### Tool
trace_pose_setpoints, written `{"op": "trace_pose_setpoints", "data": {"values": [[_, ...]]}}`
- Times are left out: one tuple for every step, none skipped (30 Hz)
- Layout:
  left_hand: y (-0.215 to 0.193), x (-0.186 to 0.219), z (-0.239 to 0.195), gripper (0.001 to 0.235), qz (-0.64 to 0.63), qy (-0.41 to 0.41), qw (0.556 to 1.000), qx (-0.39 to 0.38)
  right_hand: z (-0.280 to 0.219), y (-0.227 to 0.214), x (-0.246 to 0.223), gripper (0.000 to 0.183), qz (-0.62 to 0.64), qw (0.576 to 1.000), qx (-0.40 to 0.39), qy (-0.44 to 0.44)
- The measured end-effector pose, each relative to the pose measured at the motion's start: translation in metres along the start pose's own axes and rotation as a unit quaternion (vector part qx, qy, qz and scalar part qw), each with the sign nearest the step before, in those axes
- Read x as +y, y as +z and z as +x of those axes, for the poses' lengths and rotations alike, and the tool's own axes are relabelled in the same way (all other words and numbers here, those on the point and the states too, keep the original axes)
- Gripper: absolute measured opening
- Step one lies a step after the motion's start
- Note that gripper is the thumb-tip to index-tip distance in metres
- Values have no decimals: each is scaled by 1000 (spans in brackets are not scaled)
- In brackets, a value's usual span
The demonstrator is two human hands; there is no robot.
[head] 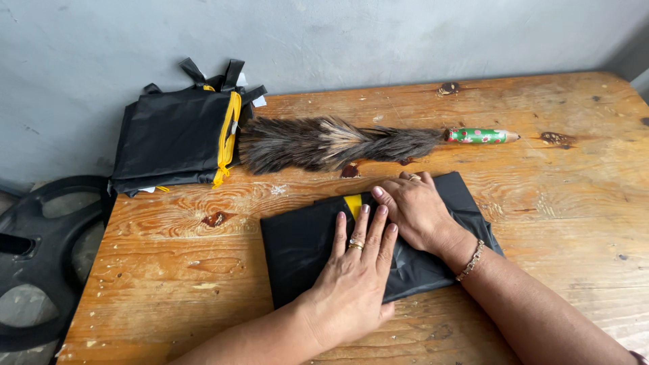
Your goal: The person folds a black fabric item on a wooden table, repeatedly folding it into a compact rectangular shape and smoothing the edges. The hands manipulate the fabric directly without tools, turning and pressing the item to achieve a neat fold.
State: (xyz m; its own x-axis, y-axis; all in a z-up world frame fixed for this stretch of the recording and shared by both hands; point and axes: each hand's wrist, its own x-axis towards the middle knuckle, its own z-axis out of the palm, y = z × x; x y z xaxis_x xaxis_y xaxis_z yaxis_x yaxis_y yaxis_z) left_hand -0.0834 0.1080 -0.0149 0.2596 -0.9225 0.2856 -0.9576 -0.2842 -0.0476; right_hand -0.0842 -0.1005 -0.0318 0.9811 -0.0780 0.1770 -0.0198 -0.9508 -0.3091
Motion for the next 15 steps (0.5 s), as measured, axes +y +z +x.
{"op": "trace_pose_setpoints", "data": {"values": [[3,-4,0,132,2,-1,1000,0,1,-4,0,46,0,1000,1,-2],[6,-8,0,127,-6,12,1000,0,1,-8,0,48,-15,999,-13,26],[9,-12,-2,122,-13,25,1000,-2,1,-11,-1,50,-29,998,-27,54],[8,-12,-4,122,-10,23,1000,-3,0,-6,-1,50,-27,998,-26,51],[8,-13,-4,122,-34,25,999,7,0,-3,1,50,-33,998,-17,55],[7,-13,-5,121,-58,26,998,16,0,0,2,50,-39,998,-8,58],[8,-14,-5,121,-56,26,998,18,0,4,5,50,-39,998,-7,57],[8,-15,-5,121,-77,32,996,21,0,8,8,49,-44,997,5,62],[9,-18,-6,121,-97,37,994,23,1,12,10,49,-48,996,18,67],[8,-19,-7,121,-94,36,995,24,0,12,9,49,-48,997,19,64],[7,-20,-6,121,-94,39,994,24,-1,12,9,51,-57,996,16,70],[6,-21,-6,121,-94,43,994,24,-2,12,9,54,-66,995,14,75],[4,-21,-6,121,-94,44,994,24,-1,14,10,54,-65,995,14,76],[3,-21,-5,119,-99,39,994,13,-1,16,12,53,-77,995,19,68],[1,-21,-4,117,-104,33,994,3,-1,18,14,53,-89,994,24,59]]}}
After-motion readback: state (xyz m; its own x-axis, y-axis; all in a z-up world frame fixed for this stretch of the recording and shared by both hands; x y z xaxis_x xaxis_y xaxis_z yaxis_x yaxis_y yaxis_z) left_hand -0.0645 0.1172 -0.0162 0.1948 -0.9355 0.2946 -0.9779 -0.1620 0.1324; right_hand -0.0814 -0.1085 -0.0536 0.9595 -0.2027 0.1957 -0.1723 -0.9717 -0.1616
